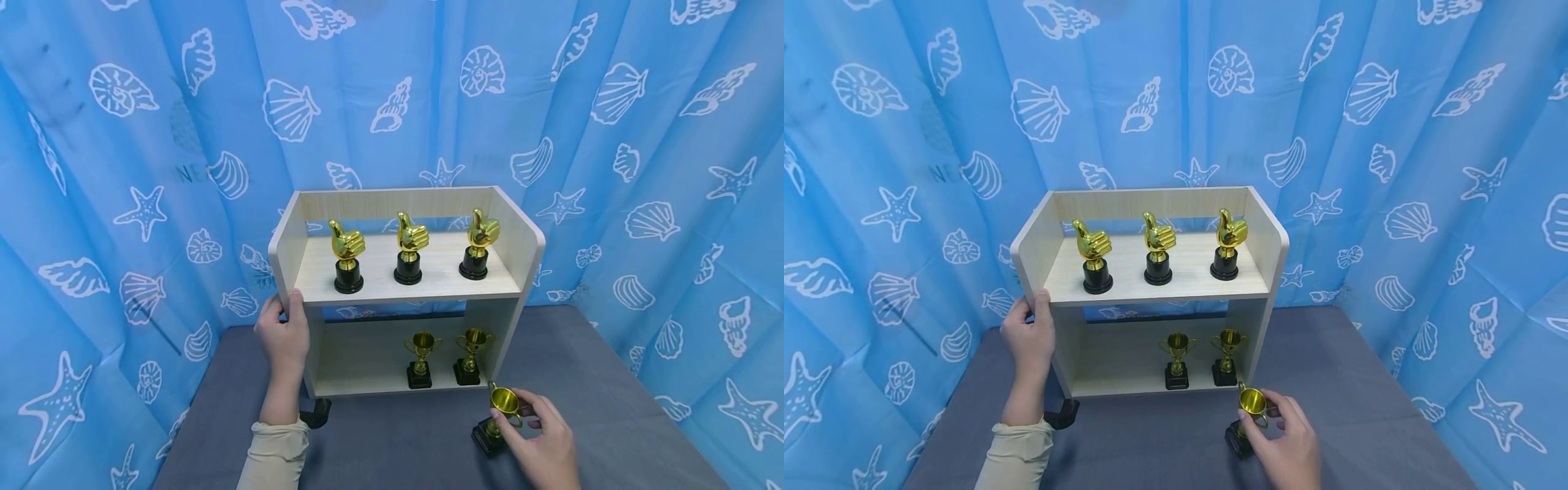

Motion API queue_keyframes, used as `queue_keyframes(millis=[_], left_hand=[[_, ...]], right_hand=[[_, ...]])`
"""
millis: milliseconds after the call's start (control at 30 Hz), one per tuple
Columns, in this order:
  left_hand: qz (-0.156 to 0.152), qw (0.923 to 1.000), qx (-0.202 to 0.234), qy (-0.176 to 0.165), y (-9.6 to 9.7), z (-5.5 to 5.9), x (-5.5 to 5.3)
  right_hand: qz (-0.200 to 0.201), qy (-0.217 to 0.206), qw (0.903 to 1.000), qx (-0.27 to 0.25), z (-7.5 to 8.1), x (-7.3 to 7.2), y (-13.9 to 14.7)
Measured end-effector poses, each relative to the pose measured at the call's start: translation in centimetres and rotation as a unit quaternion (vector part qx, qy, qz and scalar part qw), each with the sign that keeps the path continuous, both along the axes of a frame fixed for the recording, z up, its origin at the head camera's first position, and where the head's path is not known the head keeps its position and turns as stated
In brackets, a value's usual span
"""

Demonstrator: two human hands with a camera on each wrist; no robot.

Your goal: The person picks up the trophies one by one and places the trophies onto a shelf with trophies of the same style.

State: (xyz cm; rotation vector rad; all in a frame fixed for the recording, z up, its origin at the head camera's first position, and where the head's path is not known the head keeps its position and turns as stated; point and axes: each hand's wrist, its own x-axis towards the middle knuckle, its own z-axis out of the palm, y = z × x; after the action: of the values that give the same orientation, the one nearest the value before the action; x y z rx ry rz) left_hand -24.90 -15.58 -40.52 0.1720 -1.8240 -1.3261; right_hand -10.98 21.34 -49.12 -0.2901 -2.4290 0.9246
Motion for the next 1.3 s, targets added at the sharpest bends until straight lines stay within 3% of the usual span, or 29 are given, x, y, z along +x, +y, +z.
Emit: queue_keyframes(millis=[1300], left_hand=[[-0.001,0.9999,0.01,0.006,0.0,-0.21,-0.07]], right_hand=[[0.012,0.005,0.9999,0.003,-0.14,0.13,-0.95]])
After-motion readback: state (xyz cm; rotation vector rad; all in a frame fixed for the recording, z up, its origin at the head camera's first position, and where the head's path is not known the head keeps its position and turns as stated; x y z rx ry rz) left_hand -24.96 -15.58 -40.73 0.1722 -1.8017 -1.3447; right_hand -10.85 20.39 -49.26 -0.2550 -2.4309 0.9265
